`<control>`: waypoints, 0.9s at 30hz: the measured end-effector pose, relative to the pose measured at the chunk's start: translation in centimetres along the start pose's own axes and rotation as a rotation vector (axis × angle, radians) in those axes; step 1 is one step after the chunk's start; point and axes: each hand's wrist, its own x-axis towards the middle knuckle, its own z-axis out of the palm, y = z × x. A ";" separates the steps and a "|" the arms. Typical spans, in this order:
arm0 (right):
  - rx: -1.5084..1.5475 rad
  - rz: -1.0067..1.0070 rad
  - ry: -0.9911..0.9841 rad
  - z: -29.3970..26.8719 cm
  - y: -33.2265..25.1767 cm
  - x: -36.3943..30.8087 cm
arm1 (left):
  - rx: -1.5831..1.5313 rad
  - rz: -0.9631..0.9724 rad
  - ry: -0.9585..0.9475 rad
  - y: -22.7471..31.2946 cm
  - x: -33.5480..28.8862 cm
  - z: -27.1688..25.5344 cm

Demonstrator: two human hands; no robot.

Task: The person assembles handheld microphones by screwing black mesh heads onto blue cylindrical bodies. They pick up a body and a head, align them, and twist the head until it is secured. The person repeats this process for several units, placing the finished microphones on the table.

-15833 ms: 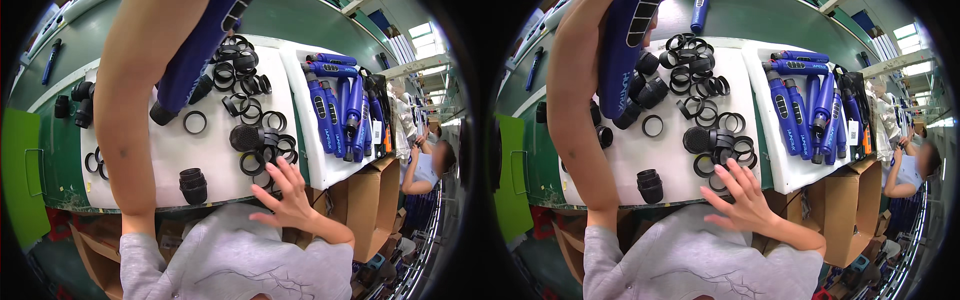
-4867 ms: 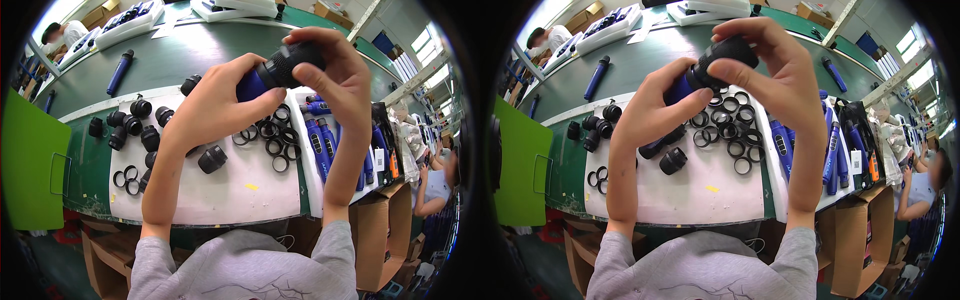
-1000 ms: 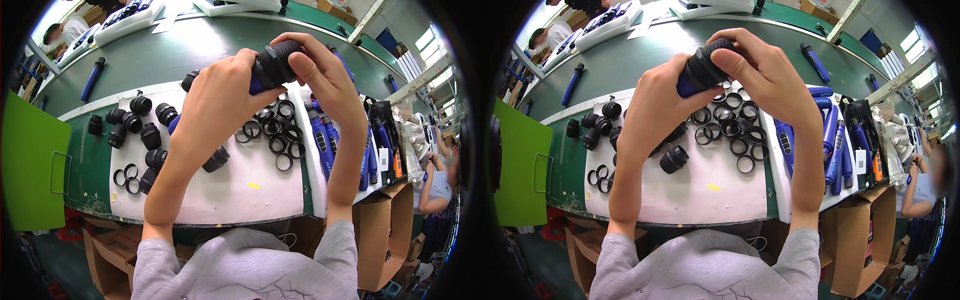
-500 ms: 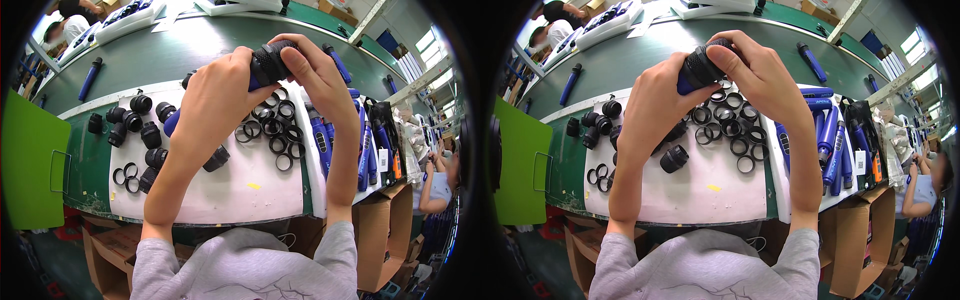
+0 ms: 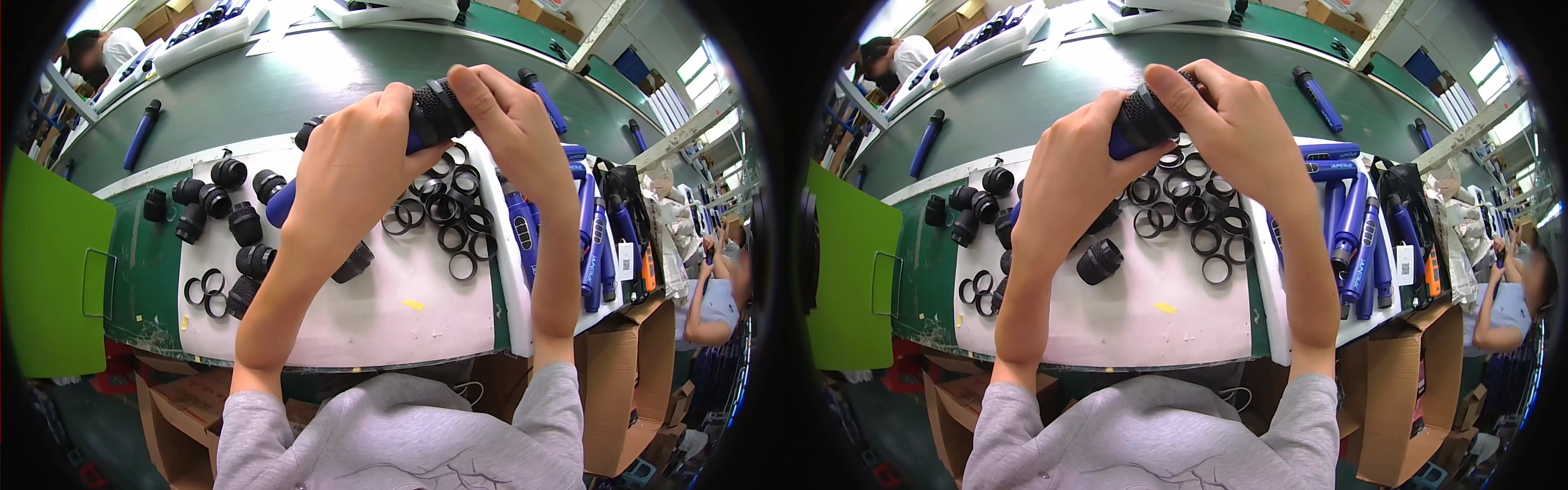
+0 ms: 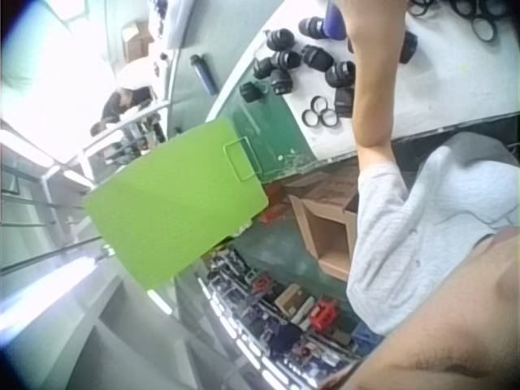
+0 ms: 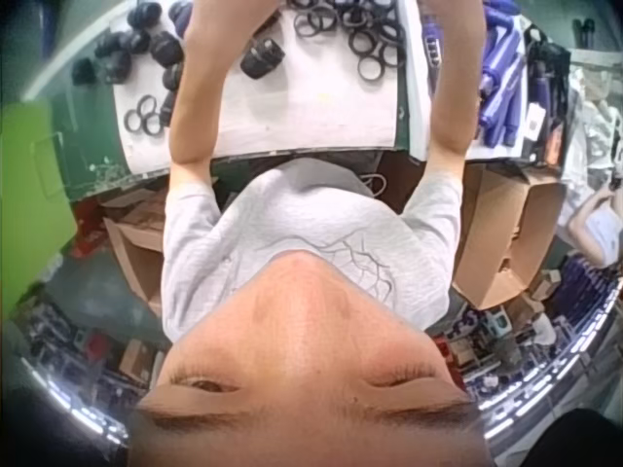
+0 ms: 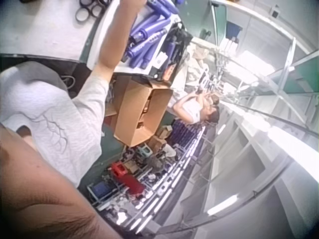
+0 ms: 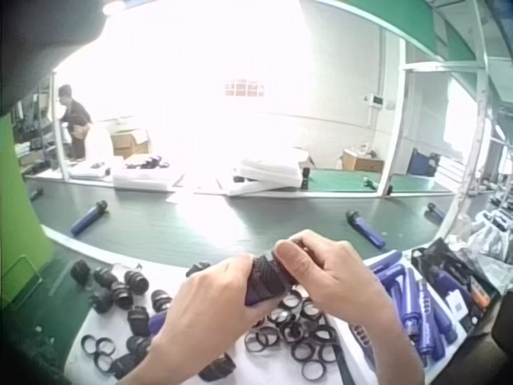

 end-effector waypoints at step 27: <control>0.011 -0.123 -0.076 -0.8 0.9 0.2 | 0.064 -0.021 -0.048 0.0 -0.1 0.2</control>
